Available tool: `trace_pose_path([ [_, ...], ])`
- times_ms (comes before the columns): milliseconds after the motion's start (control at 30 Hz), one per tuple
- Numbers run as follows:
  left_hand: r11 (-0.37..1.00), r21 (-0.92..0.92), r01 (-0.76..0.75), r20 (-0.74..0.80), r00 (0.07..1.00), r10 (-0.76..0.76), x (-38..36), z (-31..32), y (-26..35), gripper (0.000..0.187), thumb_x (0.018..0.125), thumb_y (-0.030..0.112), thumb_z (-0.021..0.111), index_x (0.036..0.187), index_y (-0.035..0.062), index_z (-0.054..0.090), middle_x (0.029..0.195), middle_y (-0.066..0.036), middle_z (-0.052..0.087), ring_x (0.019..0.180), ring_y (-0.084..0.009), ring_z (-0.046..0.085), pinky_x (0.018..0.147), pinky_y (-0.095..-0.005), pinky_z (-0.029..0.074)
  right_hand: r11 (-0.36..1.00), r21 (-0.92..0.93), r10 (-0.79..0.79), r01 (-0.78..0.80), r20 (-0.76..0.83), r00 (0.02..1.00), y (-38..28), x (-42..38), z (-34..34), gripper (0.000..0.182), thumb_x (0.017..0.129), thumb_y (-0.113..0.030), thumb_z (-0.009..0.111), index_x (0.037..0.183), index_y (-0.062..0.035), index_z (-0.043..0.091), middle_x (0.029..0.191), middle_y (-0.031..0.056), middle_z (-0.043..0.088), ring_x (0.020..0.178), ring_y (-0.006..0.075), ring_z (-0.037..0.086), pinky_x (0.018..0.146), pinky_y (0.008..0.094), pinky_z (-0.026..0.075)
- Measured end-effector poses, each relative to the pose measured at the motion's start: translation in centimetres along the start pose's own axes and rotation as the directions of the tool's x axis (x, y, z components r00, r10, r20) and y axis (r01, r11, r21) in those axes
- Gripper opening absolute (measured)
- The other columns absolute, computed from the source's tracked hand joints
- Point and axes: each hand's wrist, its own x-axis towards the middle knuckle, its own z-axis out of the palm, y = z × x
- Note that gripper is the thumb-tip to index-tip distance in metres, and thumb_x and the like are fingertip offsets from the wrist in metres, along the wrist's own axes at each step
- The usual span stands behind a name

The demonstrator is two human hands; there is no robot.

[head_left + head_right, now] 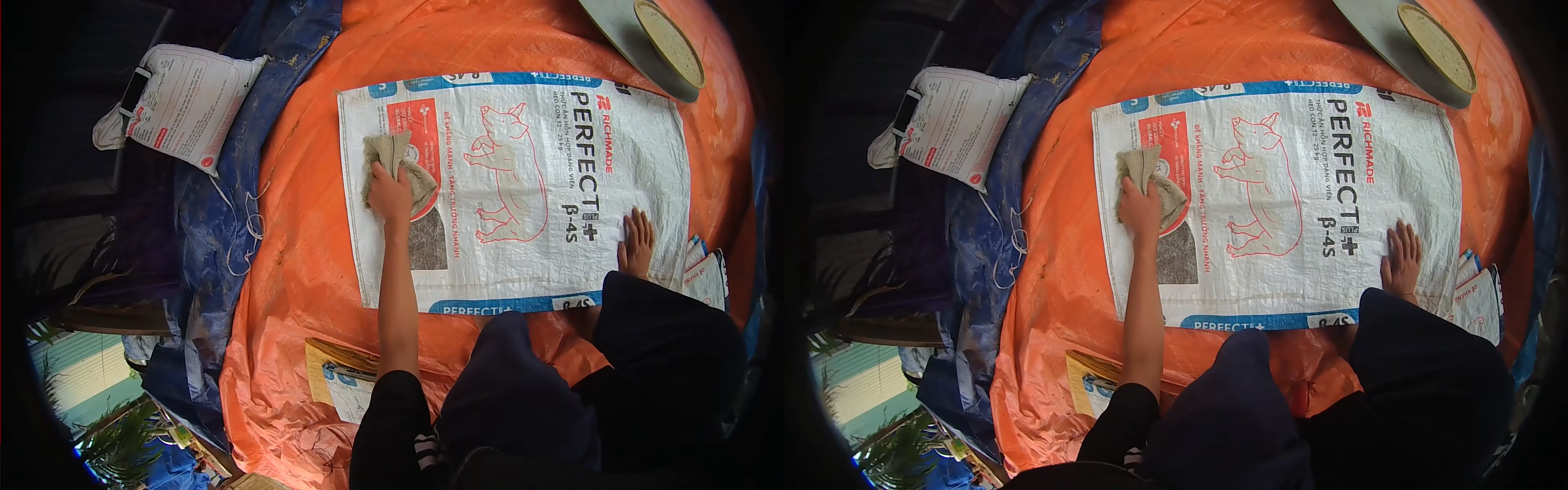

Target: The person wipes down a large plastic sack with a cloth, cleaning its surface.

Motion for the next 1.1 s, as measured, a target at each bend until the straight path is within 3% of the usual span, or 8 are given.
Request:
trace_pose_path([
  [100,0.959,-0.078,-0.271,0.044,0.960,0.275,-4.9,1.4,2.1,0.046,0.086,0.030,0.068,0.116,0.0010,0.050,0.099,-0.025,0.066,0.084,-0.0436,0.067,0.069,-0.0533,0.052,0.997,-0.063,-0.035,0.038,0.046,0.998,-0.3,0.4,-0.3,0.055,0.092,-0.026,0.055,0.146,-0.0149,0.048,0.152,0.0084,0.044,0.142,0.0298,0.038,0.116,0.0480,0.024],
  [233,0.925,-0.277,-0.260,0.130,0.944,0.305,-9.7,3.3,8.5,0.044,0.086,0.028,0.069,0.114,0.0006,0.049,0.094,-0.024,0.064,0.082,-0.0421,0.067,0.067,-0.0512,0.053,0.992,-0.064,-0.113,0.113,0.013,0.994,-0.4,1.0,-0.9,0.055,0.092,-0.025,0.056,0.146,-0.0147,0.048,0.152,0.0089,0.044,0.142,0.0302,0.038,0.116,0.0482,0.024],
  [333,0.707,-0.379,-0.598,0.040,0.752,0.658,-13.4,4.6,14.7,0.057,0.082,0.028,0.073,0.127,0.0021,0.050,0.098,-0.018,0.063,0.080,-0.0366,0.067,0.066,-0.0465,0.054,0.993,-0.074,-0.085,0.088,0.045,0.995,-0.5,1.0,-1.2,0.055,0.092,-0.025,0.056,0.145,-0.0148,0.048,0.152,0.0090,0.044,0.142,0.0304,0.037,0.116,0.0483,0.024],
  [467,0.640,-0.194,-0.743,-0.072,0.662,0.746,-14.8,8.0,18.0,0.059,0.084,0.022,0.068,0.140,0.0262,0.050,0.097,-0.013,0.060,0.069,-0.0284,0.062,0.060,-0.0426,0.051,1.000,0.008,0.005,-0.005,-0.013,1.000,-0.4,0.3,0.0,0.054,0.092,-0.026,0.056,0.145,-0.0153,0.049,0.152,0.0085,0.044,0.142,0.0299,0.038,0.116,0.0479,0.024],
  [567,0.702,-0.069,-0.709,-0.162,0.702,0.694,-12.7,8.2,16.8,0.056,0.086,0.017,0.064,0.138,0.0345,0.052,0.094,-0.010,0.059,0.065,-0.0243,0.061,0.057,-0.0392,0.048,0.998,-0.032,0.057,-0.053,0.115,0.992,0.9,-0.5,0.8,0.064,0.080,-0.021,0.053,0.143,-0.0084,0.046,0.157,0.0141,0.034,0.150,0.0318,0.023,0.122,0.0491,0.011],
  [800,0.852,0.232,-0.469,-0.198,0.835,0.513,-2.7,5.1,7.6,0.046,0.091,0.016,0.058,0.134,0.0299,0.057,0.086,-0.008,0.056,0.068,-0.0260,0.063,0.061,-0.0406,0.047,0.999,-0.038,0.033,-0.030,0.093,0.995,0.8,-0.3,0.4,0.063,0.080,-0.021,0.053,0.142,-0.0081,0.047,0.156,0.0145,0.036,0.149,0.0321,0.024,0.122,0.0497,0.012],
  [967,0.952,0.288,-0.106,-0.164,0.974,0.158,1.1,0.3,-0.1,0.050,0.095,0.022,0.057,0.144,0.0272,0.046,0.094,-0.013,0.059,0.082,-0.0344,0.065,0.068,-0.0482,0.052,1.000,-0.010,-0.027,0.027,0.031,0.999,0.7,-0.1,0.3,0.060,0.083,-0.022,0.055,0.142,-0.0104,0.048,0.155,0.0124,0.039,0.147,0.0312,0.028,0.120,0.0491,0.016],
  [1100,0.963,0.263,-0.061,-0.240,0.962,0.127,0.0,0.5,-1.5,0.051,0.094,0.022,0.059,0.144,0.0241,0.045,0.100,-0.015,0.059,0.083,-0.0356,0.066,0.068,-0.0482,0.053,0.992,0.023,-0.125,0.127,-0.080,0.989,0.5,0.8,-0.3,0.055,0.090,-0.025,0.056,0.143,-0.0148,0.050,0.152,0.0087,0.044,0.142,0.0295,0.037,0.116,0.0477,0.023],
])
